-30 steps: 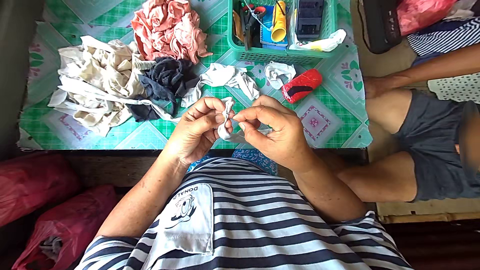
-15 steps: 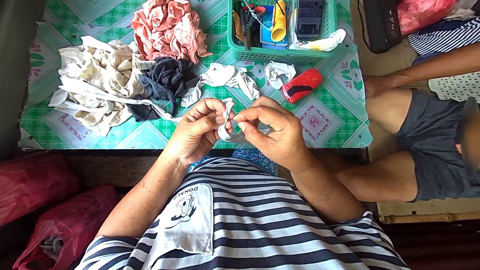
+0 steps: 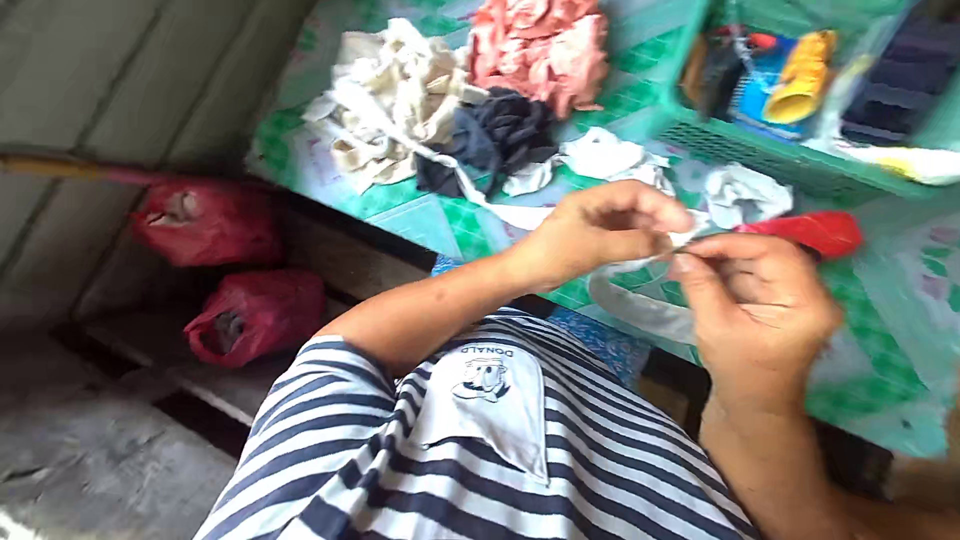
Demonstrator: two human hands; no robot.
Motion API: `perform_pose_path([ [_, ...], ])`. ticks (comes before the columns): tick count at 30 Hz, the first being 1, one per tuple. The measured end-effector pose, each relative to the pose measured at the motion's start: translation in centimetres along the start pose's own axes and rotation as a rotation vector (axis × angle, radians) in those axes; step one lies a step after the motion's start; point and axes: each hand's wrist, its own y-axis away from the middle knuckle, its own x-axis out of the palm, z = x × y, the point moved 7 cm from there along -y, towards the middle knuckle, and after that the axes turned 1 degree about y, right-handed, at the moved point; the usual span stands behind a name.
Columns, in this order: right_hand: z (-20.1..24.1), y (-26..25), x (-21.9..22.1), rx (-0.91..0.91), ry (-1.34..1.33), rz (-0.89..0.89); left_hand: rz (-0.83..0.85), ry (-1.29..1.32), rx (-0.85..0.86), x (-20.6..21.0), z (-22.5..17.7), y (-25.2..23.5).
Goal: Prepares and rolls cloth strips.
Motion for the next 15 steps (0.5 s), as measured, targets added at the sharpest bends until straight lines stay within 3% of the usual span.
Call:
perform_pose_path([
  [4, -0.6, -0.7, -1.1, 0.013, 0.165, -0.054, 0.065, -0.206, 0.124, 0.6, -0.6, -1.9],
  [9, 2.2, -3.0, -1.5, -0.135, 0.422, -0.065, 0.119, -0.627, 0.192, 0.1, -0.1, -4.7],
  [12, 4.7, -3.7, 0.8, -0.225, 0.268, -0.018, 0.148, -0.821, 0.276, 0.5, 0.0, -6.1],
  [15, 6.9, -4.0, 4.9, -0.239, -0.021, 0.168, 0.166, -0.904, 0.361, 0.7, 0.5, -7.1],
])
